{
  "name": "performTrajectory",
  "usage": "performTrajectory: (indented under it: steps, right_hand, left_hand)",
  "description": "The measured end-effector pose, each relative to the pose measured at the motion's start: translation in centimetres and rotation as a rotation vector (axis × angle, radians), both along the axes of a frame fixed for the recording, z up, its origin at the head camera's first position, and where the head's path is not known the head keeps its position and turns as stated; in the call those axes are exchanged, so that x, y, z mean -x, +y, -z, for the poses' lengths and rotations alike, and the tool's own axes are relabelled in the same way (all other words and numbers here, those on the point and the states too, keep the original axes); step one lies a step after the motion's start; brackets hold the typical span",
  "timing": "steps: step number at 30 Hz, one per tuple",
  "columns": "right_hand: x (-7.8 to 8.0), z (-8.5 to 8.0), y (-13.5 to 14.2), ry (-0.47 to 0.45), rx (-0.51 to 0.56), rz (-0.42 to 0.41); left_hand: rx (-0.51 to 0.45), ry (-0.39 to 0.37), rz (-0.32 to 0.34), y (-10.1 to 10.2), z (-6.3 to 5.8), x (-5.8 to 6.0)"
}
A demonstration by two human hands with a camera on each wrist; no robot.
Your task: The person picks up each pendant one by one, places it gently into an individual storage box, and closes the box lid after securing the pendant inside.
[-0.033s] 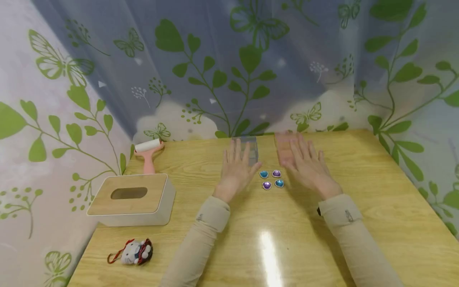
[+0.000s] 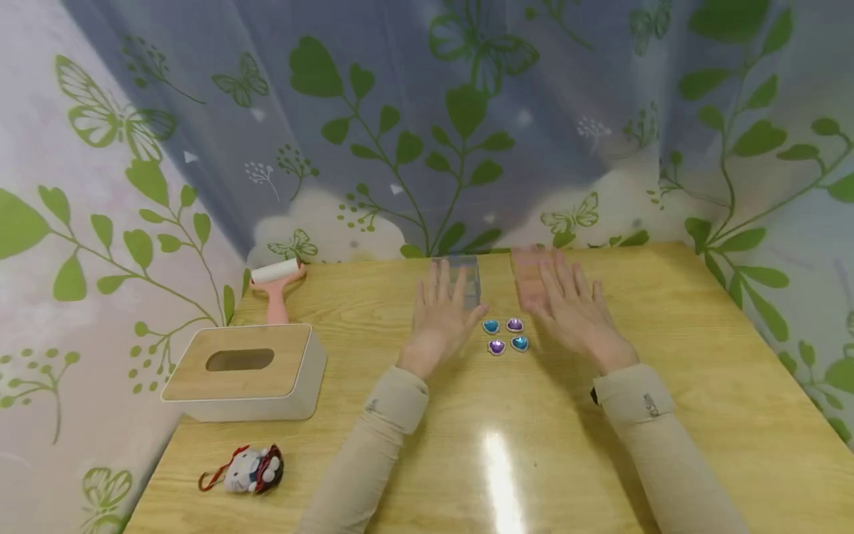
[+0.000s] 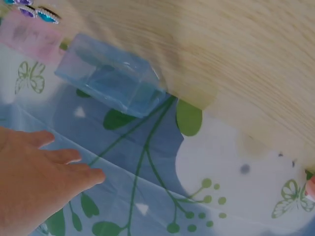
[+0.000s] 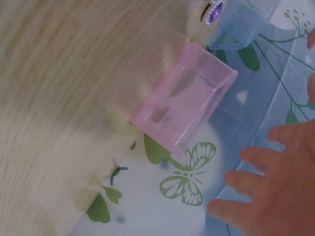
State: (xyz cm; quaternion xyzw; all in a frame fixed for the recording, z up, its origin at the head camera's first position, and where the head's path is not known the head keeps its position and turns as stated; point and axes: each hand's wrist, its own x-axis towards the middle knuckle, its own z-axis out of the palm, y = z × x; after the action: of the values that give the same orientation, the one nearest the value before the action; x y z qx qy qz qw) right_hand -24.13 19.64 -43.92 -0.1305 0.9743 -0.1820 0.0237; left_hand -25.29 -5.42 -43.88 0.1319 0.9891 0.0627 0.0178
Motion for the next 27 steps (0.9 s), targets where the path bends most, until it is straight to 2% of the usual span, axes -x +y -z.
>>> performTrajectory:
  steps: [2,5,9,13,18,22,27]
  right_hand:
    - [-0.1,0.1,0.0,0.015,-0.006,-0.003]
    - [-0.1,0.1,-0.1,0.078,-0.025,-0.026]
    - [0.5,0.1,-0.6,0.158,-0.032,-0.111]
    - [1.6,0.2,-1.1,0.109,-0.033,-0.211]
    - [2.0,1.0,-1.9,0.047,-0.048,-0.296]
    - [1.4,1.9,-2.7,-0.006,-0.075,-0.267]
    - [0.8,2.7,-3.6,-0.035,-0.152,-0.181]
  left_hand:
    - [-0.023,0.004,0.005,-0.2,0.1,0.1]
    - [-0.118,0.013,-0.001,-0.8,-0.1,0.7]
    - [-0.313,0.012,-0.073,-2.7,-1.3,2.2]
    - [-0.471,-0.06,-0.143,-4.4,-1.7,3.8]
    - [-0.615,-0.194,-0.192,-5.7,-0.7,5.3]
    - [-0.707,-0.278,-0.235,-6.2,0.0,5.9]
    - [-0.772,-0.345,-0.262,-6.0,0.5,6.3]
